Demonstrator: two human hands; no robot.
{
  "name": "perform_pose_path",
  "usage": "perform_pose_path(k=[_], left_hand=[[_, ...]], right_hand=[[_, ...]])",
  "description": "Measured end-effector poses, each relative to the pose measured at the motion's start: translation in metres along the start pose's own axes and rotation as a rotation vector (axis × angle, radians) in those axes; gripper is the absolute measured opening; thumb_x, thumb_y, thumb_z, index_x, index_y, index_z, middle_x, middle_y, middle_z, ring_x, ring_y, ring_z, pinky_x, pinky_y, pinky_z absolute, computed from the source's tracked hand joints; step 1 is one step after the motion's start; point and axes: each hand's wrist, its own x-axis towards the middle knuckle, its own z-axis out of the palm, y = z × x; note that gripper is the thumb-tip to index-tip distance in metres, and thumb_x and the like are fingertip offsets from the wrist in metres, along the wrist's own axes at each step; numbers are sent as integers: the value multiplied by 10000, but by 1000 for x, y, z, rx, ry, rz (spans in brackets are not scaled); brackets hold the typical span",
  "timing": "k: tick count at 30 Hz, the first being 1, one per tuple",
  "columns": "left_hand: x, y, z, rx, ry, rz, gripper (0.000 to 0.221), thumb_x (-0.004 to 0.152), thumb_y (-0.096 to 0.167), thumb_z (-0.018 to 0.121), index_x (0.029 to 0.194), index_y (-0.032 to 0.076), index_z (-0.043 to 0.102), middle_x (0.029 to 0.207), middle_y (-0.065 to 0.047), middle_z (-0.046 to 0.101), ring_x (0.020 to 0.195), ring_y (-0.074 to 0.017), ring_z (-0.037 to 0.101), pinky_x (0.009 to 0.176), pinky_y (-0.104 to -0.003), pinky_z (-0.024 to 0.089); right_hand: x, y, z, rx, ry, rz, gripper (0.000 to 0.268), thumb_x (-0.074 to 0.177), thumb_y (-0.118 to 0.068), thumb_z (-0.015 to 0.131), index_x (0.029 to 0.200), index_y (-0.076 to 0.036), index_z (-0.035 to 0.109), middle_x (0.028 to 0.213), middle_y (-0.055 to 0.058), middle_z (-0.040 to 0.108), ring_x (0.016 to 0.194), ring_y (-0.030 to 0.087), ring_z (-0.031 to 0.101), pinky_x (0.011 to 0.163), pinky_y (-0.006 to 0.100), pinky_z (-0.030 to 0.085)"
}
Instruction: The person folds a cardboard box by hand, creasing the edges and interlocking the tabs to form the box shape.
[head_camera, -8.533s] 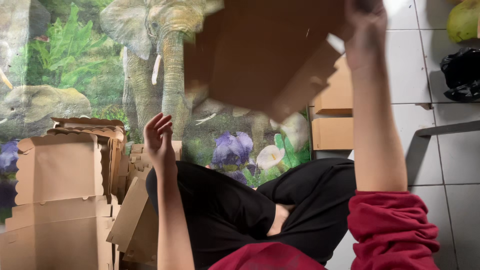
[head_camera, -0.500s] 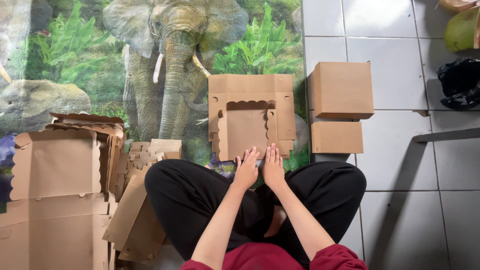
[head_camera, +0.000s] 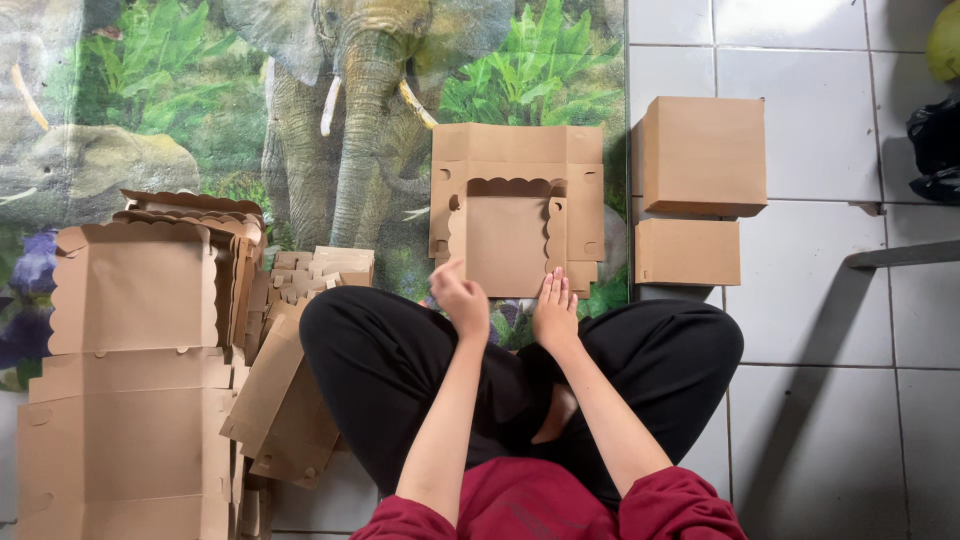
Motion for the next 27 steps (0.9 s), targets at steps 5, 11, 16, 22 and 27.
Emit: perform_pose_path(k=[5,11,16,22,27], left_hand=[[14,-95,51,-131,337,-464,300,752,107,567,990,284,610,893,153,680,837,-90,634,856,-256,309],[-3,-17,7,-374,15,-324,476,763,-115,470,1142,107,655,1058,-142,685,1050,-316,628,905,-358,492],[-10,4,-6,29,-399,-150,559,843,-79,454,1349,154,485,1352,-55,456,1167,-355,538,766,-342,489],[-6,7,11,559,-931,-34,829,840,-71,517,1520,41,56,1591,-141,-25,1464,-276,102,1170,-405,200],[4,-11,18,658,-998,53,839,798,-78,515,1508,7,77,1582,-177,33,1457,-289,139,1160,-447,214]], right_hand=[[-12,-4,-13,39,-21,10,837,819,54,426,1491,10,-72,1560,190,-171,1455,354,-63,1153,545,86],[-17,-7,-23,79,-58,22,922,769,85,510,1492,24,-58,1564,195,-146,1455,351,-54,1160,538,97],[-20,-6,-31,103,-75,6,968,749,59,548,1492,7,-71,1564,179,-158,1455,337,-68,1151,560,97],[-35,-11,-54,201,14,-36,912,715,109,494,1494,35,25,1571,218,-31,1458,342,45,1149,560,124],[-36,-45,-77,150,166,-230,744,772,155,359,1485,-6,221,1555,176,209,1432,323,213,1136,561,176]])
